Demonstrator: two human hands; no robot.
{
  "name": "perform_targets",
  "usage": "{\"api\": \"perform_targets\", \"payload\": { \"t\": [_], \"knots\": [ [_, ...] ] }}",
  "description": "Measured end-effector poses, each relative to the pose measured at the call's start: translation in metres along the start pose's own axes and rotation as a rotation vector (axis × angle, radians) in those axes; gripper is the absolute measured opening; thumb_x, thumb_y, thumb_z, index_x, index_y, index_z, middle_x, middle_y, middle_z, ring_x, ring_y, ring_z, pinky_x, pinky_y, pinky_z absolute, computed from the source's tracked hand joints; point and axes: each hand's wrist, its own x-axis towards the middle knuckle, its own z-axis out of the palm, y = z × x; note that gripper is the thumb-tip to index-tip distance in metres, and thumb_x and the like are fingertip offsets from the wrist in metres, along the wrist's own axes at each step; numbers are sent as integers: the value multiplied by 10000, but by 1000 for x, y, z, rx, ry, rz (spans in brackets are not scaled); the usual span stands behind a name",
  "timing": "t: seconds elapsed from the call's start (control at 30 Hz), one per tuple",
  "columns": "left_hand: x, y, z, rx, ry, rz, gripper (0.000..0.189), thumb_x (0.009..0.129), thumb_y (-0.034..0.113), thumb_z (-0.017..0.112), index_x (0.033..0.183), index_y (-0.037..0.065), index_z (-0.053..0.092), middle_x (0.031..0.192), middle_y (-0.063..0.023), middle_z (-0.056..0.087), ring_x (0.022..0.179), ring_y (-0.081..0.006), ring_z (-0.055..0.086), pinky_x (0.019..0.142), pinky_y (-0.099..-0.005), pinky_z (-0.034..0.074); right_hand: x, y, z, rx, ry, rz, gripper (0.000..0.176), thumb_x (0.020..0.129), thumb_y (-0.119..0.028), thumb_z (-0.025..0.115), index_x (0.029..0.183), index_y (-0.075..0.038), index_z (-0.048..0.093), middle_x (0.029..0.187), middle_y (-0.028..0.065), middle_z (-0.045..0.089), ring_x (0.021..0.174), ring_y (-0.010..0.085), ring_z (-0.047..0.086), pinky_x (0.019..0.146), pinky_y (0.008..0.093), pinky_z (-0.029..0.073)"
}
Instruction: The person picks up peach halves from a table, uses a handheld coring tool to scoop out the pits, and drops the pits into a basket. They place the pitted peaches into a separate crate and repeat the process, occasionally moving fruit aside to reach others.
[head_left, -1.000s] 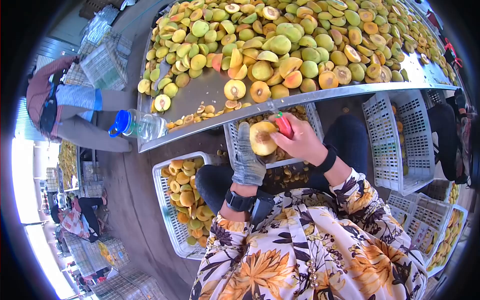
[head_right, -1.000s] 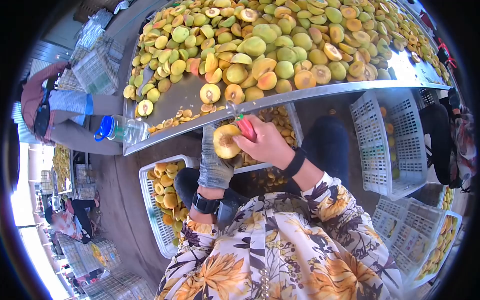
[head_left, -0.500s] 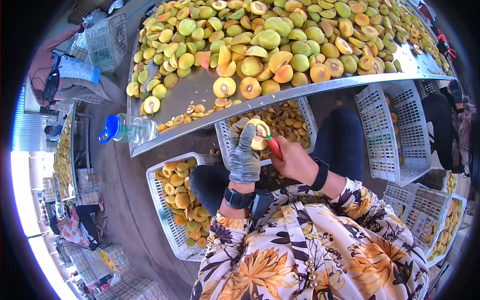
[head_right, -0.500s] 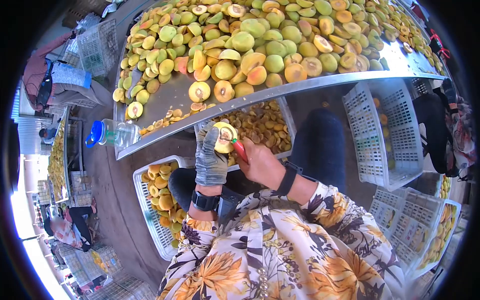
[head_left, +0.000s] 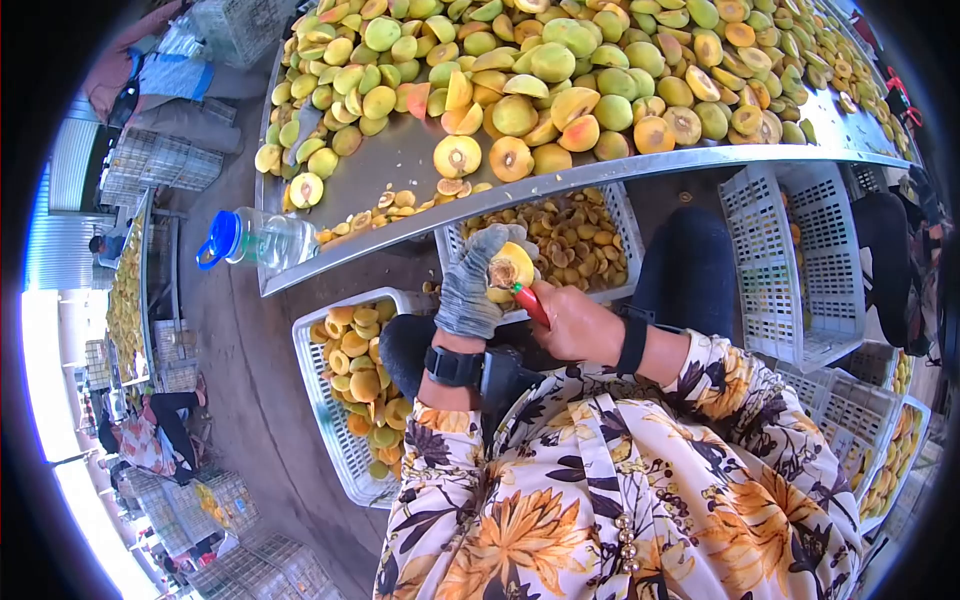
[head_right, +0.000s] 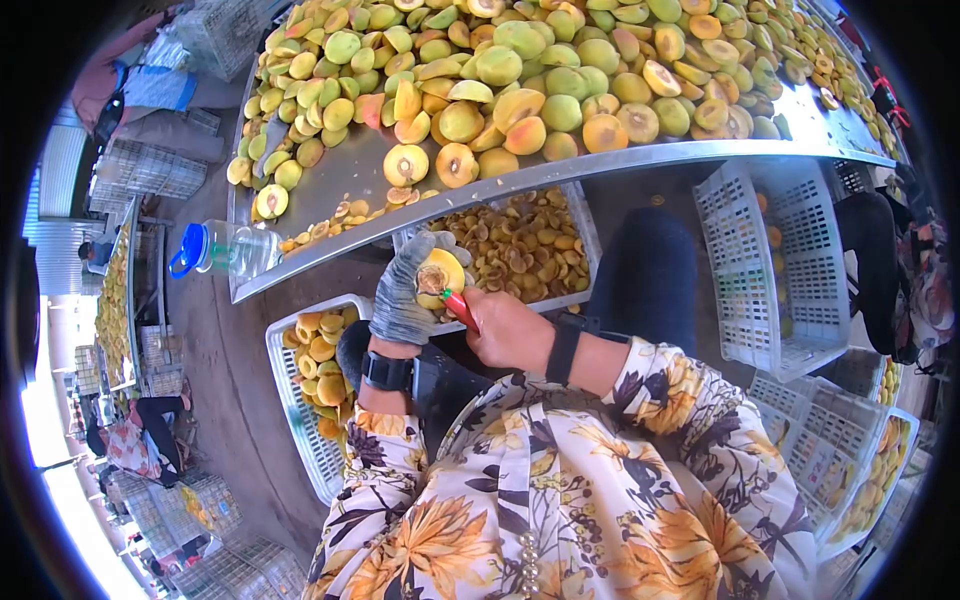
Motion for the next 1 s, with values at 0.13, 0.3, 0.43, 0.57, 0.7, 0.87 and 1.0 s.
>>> {"api": "perform_targets", "payload": {
  "t": [0.13,0.3,0.43,0.57,0.7,0.87,1.0],
  "knots": [
    [0,-1,3,49,94,199,309,816,260,598,1002,17,550,865,-104,616,775,-221,613,638,-336,531,9,-2,-7,45,-42,-28,206,700,-50,542,871,36,467,590,219,531,570,374,558,518,400,432],
    [0,-12,-1,75,57,247,349,804,293,606,1003,14,540,857,-107,610,749,-225,614,513,-331,534,8,-30,-24,587,-412,456,151,739,-36,509,877,-6,456,568,71,498,393,146,495,387,268,400],
    [1,-11,-1,83,105,213,346,788,285,619,975,3,544,829,-122,601,705,-225,611,525,-329,527,0,-14,-4,435,-274,255,135,760,-40,487,887,-20,443,585,30,475,380,88,475,347,231,376],
    [-6,-2,-3,135,-17,69,338,775,268,631,949,-11,552,821,-130,598,705,-226,612,545,-330,524,2,-31,-16,631,-407,463,122,767,-28,490,877,-22,437,575,23,457,378,82,427,329,241,346],
    [-4,-10,5,197,164,318,335,781,277,623,927,-20,571,774,-131,615,651,-216,616,520,-309,525,7,-36,-23,1139,-593,729,150,768,-2,479,907,-26,430,544,0,404,347,42,337,307,221,302],
    [-7,-9,3,-39,76,101,305,786,290,620,903,13,567,758,-112,611,641,-225,615,506,-331,523,7,-23,-17,1262,-623,724,157,778,-3,458,928,-27,419,520,-4,378,333,39,318,304,217,303],
    [-9,-5,0,0,198,60,341,788,318,626,892,-3,577,751,-102,616,637,-210,615,516,-313,518,8,-19,-6,953,-592,615,169,788,9,456,949,-20,413,537,5,389,350,46,330,310,215,308]
  ]
}}
